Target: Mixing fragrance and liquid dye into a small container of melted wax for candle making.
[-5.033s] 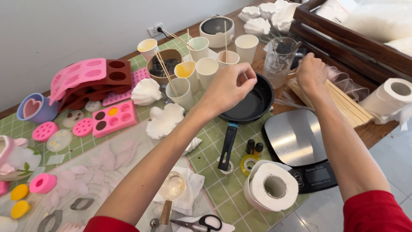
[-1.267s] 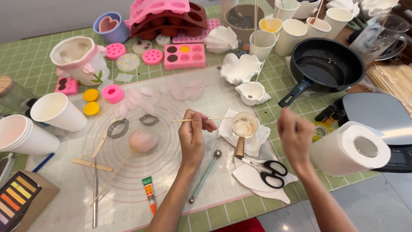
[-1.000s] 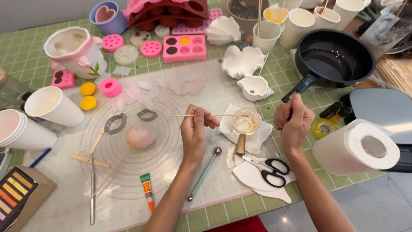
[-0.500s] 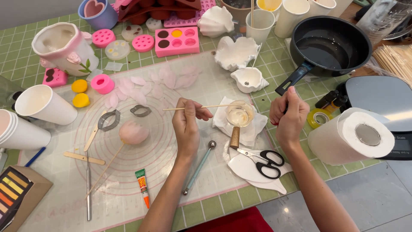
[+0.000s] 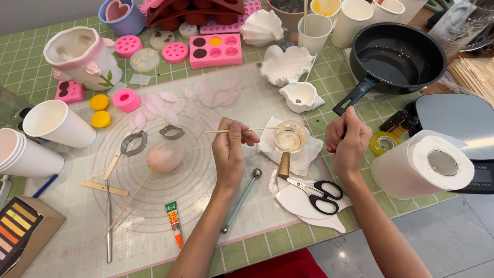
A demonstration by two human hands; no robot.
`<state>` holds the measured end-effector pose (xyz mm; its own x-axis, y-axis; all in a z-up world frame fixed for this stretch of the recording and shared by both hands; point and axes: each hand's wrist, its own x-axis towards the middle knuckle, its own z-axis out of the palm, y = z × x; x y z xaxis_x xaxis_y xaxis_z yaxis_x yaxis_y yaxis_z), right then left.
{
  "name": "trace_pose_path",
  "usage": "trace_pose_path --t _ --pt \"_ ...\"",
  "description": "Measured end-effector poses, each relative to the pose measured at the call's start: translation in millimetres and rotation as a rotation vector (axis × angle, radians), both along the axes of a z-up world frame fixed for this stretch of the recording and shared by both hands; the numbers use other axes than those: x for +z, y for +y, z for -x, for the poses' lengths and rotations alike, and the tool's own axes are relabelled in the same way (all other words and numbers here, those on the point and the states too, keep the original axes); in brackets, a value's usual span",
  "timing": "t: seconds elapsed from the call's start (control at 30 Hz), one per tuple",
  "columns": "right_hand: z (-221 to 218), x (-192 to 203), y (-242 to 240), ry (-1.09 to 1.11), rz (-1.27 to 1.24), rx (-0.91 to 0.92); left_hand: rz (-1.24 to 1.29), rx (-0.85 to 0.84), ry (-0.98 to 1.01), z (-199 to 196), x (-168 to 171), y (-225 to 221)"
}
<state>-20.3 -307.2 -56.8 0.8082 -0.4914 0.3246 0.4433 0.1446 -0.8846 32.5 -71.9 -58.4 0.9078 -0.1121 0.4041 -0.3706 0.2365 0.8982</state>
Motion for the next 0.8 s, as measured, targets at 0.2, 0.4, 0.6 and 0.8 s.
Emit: trace_pose_path --t 0.2,0.4,0.6,0.8 --pt "0 0 -1 -0.004 -0.006 0.008 -0.005 0.006 -0.010 1 2 -1" --pt "0 -2 -2 -0.009 -0.015 0.011 0.043 0.013 -0.028 1 4 3" --pt "0 -1 -2 -0.008 -0.009 0.018 0.066 0.052 -0.023 -1 7 10" --pt "0 -1 0 0.002 0.003 0.008 0.035 0.037 -0.018 -4 0 6"
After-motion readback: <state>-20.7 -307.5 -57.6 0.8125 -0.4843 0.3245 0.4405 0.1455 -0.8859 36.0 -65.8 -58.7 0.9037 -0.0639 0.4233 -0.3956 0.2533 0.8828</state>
